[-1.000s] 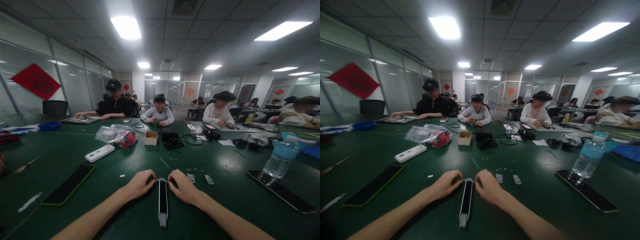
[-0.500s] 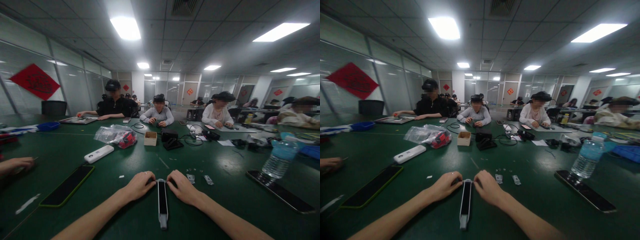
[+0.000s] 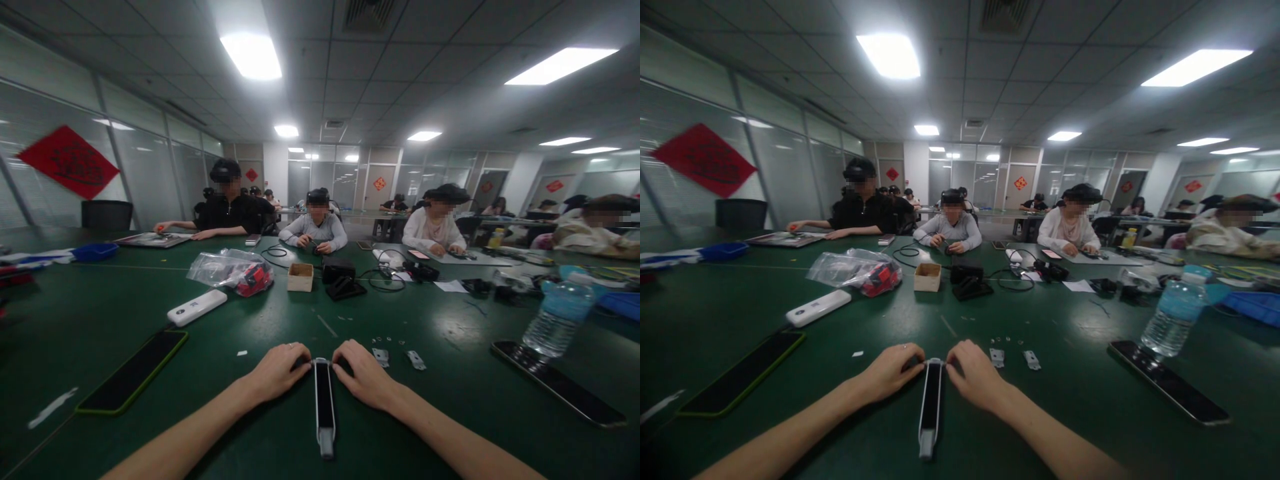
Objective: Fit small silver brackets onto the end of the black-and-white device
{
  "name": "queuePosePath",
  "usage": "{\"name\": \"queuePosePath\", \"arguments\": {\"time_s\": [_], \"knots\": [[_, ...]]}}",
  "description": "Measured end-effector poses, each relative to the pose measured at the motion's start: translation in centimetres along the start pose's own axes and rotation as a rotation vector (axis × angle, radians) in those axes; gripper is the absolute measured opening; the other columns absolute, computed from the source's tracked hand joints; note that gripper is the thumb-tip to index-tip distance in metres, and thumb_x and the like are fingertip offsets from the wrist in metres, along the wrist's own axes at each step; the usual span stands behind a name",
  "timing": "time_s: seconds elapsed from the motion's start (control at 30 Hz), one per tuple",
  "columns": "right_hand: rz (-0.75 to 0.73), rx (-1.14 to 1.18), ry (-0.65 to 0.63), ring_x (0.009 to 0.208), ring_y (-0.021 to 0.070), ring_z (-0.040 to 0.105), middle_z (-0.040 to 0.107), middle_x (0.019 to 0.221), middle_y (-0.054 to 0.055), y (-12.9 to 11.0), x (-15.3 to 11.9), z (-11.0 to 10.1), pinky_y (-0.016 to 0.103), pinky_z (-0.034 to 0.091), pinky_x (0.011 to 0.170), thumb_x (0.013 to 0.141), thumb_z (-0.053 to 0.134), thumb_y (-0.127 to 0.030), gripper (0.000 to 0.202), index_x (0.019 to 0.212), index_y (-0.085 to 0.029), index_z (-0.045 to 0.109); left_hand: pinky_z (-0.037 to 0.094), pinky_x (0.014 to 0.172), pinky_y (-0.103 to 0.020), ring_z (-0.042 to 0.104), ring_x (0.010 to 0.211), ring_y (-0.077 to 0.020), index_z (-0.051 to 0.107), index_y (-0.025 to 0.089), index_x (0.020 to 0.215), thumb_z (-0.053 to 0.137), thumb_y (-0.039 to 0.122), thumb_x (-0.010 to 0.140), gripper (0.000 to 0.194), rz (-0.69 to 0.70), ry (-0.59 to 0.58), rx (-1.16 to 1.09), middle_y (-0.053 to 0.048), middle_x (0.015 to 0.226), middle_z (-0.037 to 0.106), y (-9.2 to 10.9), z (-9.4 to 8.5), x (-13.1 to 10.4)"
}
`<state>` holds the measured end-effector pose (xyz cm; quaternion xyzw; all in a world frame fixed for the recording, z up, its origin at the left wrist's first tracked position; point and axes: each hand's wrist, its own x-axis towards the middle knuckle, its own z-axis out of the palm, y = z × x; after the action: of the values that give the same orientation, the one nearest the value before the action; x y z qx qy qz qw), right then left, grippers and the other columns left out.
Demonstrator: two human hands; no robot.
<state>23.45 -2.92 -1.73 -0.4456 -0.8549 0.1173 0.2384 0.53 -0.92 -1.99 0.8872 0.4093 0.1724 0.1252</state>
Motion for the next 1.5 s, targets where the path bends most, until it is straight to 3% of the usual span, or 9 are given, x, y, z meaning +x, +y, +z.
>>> {"name": "queuePosePath", "arguments": {"time_s": [0.33, 0.43, 0.57, 0.63, 0.73, 0.9, 1.03, 1.27, 1.5], "knots": [[-0.049, -0.071, -0.018, 0.084, 0.0183, 0.052, 0.06, 0.091, 0.006, 0.1, 0.1, -0.2, 0.032, 0.045, 0.075, 0.087, 0.049, -0.023, 0.014, 0.092, -0.017, 0.06, 0.043, 0.071, -0.026, 0.058, 0.079, -0.0171, 0.058, 0.019, 0.094, 0.051, 0.026, 0.085, 0.014, -0.018, 0.003, 0.01, -0.003, 0.089, 0.063, 0.4, -0.2, 0.1], [-0.094, -0.156, -0.03, 0.084, 0.0182, 0.052, 0.061, 0.091, 0.005, 0.7, 0.3, -1.5, 0.032, 0.043, 0.075, 0.087, 0.05, -0.026, 0.015, 0.091, -0.017, 0.061, 0.043, 0.071, -0.027, 0.058, 0.076, -0.0173, 0.058, 0.018, 0.095, 0.05, 0.026, 0.085, 0.015, -0.024, 0.004, 0.027, -0.003, 0.086, 0.063, 0.5, -0.3, 0.1], [-0.071, -0.302, 0.099, 0.086, 0.019, 0.053, 0.062, 0.091, 0.008, 3.0, 0.4, -4.6, 0.033, 0.04, 0.077, 0.09, 0.045, -0.026, 0.019, 0.09, -0.015, 0.061, 0.043, 0.07, -0.027, 0.058, 0.076, -0.0174, 0.058, 0.018, 0.096, 0.049, 0.029, 0.086, 0.017, -0.006, 0.0, 0.023, -0.003, 0.088, 0.063, 0.4, -0.4, 0.1], [-0.015, -0.372, 0.171, 0.085, 0.02, 0.052, 0.063, 0.089, 0.009, 4.4, 0.3, -6.5, 0.033, 0.039, 0.077, 0.09, 0.043, -0.025, 0.021, 0.089, -0.015, 0.061, 0.043, 0.07, -0.027, 0.058, 0.077, -0.0175, 0.058, 0.018, 0.097, 0.049, 0.031, 0.086, 0.019, 0.003, 0.002, 0.017, -0.004, 0.088, 0.063, 0.3, -0.4, 0.0], [0.106, -0.449, 0.163, 0.085, 0.0203, 0.053, 0.063, 0.089, 0.01, 5.9, -0.2, -9.0, 0.032, 0.039, 0.077, 0.089, 0.043, -0.025, 0.021, 0.09, -0.015, 0.061, 0.044, 0.07, -0.027, 0.059, 0.077, -0.0177, 0.058, 0.018, 0.097, 0.048, 0.032, 0.087, 0.02, 0.009, -0.005, 0.007, -0.004, 0.088, 0.063, 0.4, -0.6, 0.1], [0.373, -0.438, -0.11, 0.08, 0.0193, 0.058, 0.065, 0.089, 0.01, 6.6, -1.2, -11.0, 0.027, 0.039, 0.066, 0.087, 0.047, -0.025, 0.02, 0.089, -0.016, 0.064, 0.044, 0.07, -0.027, 0.059, 0.078, -0.0185, 0.058, 0.018, 0.096, 0.046, 0.032, 0.087, 0.02, 0.009, -0.014, 0.016, -0.004, 0.086, 0.063, 0.9, -1.0, 0.1], [0.518, -0.393, -0.273, 0.077, 0.0189, 0.061, 0.067, 0.088, 0.01, 6.8, -1.5, -10.8, 0.025, 0.038, 0.06, 0.084, 0.052, -0.026, 0.017, 0.086, -0.016, 0.066, 0.044, 0.069, -0.028, 0.059, 0.077, -0.0185, 0.058, 0.018, 0.096, 0.046, 0.032, 0.087, 0.02, 0.01, -0.02, 0.02, -0.004, 0.087, 0.063, 0.9, -1.0, 0.2], [0.369, -0.33, -0.292, 0.07, 0.0173, 0.061, 0.067, 0.081, 0.009, 6.5, -0.9, -8.6, 0.024, 0.037, 0.058, 0.086, 0.048, -0.034, 0.026, 0.08, -0.015, 0.066, 0.044, 0.069, -0.027, 0.059, 0.078, -0.0187, 0.058, 0.019, 0.095, 0.048, 0.032, 0.085, 0.019, -0.016, -0.018, 0.023, -0.004, 0.086, 0.063, 0.9, -0.8, 0.2], [0.396, -0.408, -0.31, 0.068, 0.0178, 0.061, 0.066, 0.08, 0.011, 5.2, -0.5, -7.2, 0.023, 0.035, 0.054, 0.083, 0.048, -0.023, 0.02, 0.078, -0.015, 0.065, 0.045, 0.071, -0.028, 0.059, 0.078, -0.0183, 0.056, 0.019, 0.096, 0.05, 0.029, 0.082, 0.019, 0.01, -0.001, 0.01, -0.003, 0.087, 0.063, 0.8, -0.8, 0.1]]}}
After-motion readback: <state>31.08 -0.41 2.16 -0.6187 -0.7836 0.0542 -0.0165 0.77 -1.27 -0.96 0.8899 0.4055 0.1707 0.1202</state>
